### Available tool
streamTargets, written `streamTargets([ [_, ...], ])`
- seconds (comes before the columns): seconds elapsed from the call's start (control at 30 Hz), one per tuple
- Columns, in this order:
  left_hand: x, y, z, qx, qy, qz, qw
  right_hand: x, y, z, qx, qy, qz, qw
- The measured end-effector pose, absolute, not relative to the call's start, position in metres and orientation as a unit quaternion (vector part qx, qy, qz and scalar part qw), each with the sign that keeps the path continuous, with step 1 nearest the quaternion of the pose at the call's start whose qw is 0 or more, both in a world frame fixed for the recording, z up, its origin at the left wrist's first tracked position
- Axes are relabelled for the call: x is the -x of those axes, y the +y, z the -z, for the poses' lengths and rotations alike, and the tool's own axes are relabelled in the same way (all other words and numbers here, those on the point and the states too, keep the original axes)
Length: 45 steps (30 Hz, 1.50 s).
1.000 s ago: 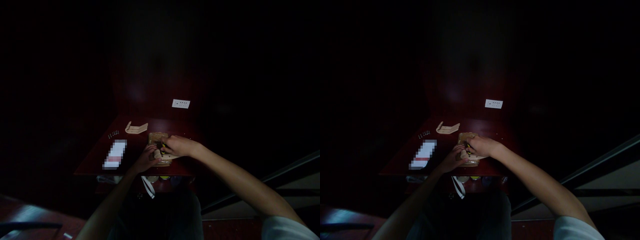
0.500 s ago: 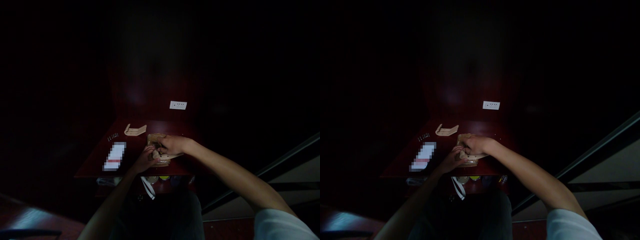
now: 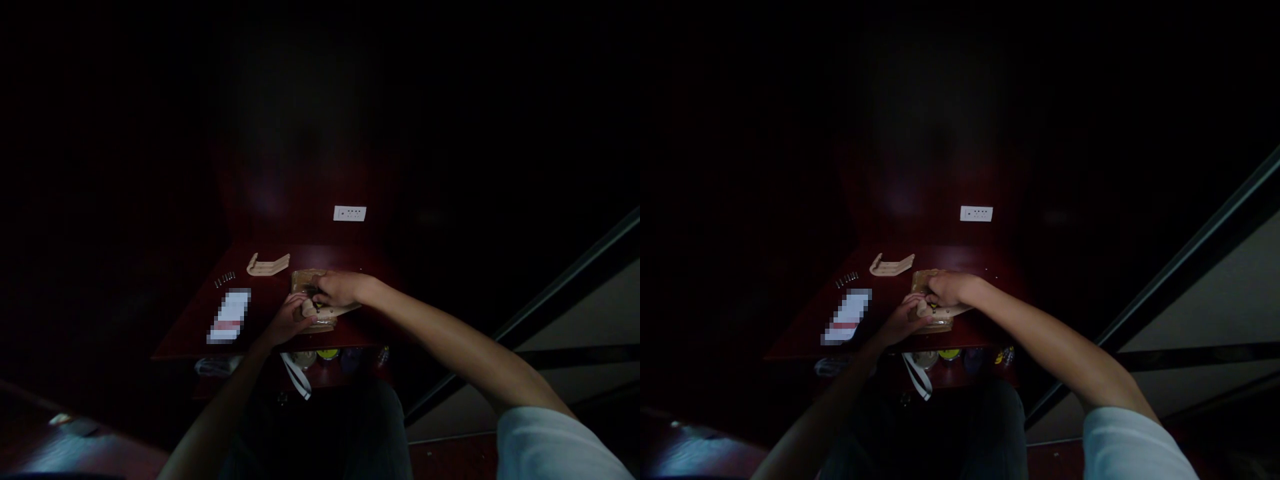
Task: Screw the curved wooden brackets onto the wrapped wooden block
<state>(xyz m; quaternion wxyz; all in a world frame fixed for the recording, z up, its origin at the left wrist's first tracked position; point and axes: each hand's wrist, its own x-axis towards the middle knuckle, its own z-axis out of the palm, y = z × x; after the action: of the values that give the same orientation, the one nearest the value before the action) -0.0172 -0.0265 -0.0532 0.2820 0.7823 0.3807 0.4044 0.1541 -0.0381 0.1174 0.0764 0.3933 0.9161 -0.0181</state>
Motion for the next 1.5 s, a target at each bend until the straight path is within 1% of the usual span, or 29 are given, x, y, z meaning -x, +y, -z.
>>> streamTargets([
  [0.1,0.018,-0.027,0.052,-0.782,0.379,-0.403,0.287,-0.156,-0.040,-0.116,-0.368,0.927,0.052,0.048],
  [0.2,0.018,-0.025,0.051,-0.786,0.379,-0.398,0.283,-0.156,-0.042,-0.116,-0.354,0.933,0.053,0.033],
  [0.47,0.019,-0.023,0.056,-0.786,0.379,-0.407,0.272,-0.151,-0.044,-0.121,-0.393,0.917,0.030,0.067],
  [0.6,0.019,-0.022,0.058,-0.788,0.377,-0.411,0.263,-0.151,-0.043,-0.118,-0.397,0.915,0.015,0.063],
  [0.7,0.019,-0.021,0.058,-0.793,0.377,-0.403,0.257,-0.159,-0.037,-0.117,-0.387,0.920,0.027,0.048],
  [0.73,0.019,-0.021,0.058,-0.795,0.374,-0.402,0.256,-0.164,-0.034,-0.117,-0.389,0.920,0.035,0.030],
  [0.83,0.019,-0.023,0.056,-0.796,0.365,-0.408,0.257,-0.185,-0.028,-0.120,-0.383,0.917,0.076,-0.077],
  [0.93,0.023,-0.023,0.052,-0.800,0.366,-0.395,0.265,-0.214,-0.024,-0.118,-0.382,0.894,0.118,-0.203],
  [1.0,0.026,-0.021,0.049,-0.804,0.372,-0.375,0.274,-0.235,-0.022,-0.108,-0.401,0.849,0.176,-0.296],
  [1.13,0.030,-0.016,0.045,-0.818,0.375,-0.336,0.277,-0.272,-0.021,-0.059,-0.405,0.697,0.383,-0.451],
  [1.23,0.031,-0.016,0.043,-0.828,0.372,-0.335,0.254,-0.285,-0.024,-0.010,-0.383,0.557,0.489,-0.551],
  [1.3,0.033,-0.019,0.040,-0.828,0.373,-0.345,0.239,-0.286,-0.028,0.019,-0.375,0.479,0.546,-0.575],
  [1.37,0.036,-0.023,0.036,-0.829,0.368,-0.350,0.234,-0.283,-0.033,0.043,-0.367,0.437,0.589,-0.573],
  [1.5,0.047,-0.027,0.029,-0.830,0.372,-0.340,0.238,-0.270,-0.039,0.068,-0.331,0.385,0.637,-0.580],
])
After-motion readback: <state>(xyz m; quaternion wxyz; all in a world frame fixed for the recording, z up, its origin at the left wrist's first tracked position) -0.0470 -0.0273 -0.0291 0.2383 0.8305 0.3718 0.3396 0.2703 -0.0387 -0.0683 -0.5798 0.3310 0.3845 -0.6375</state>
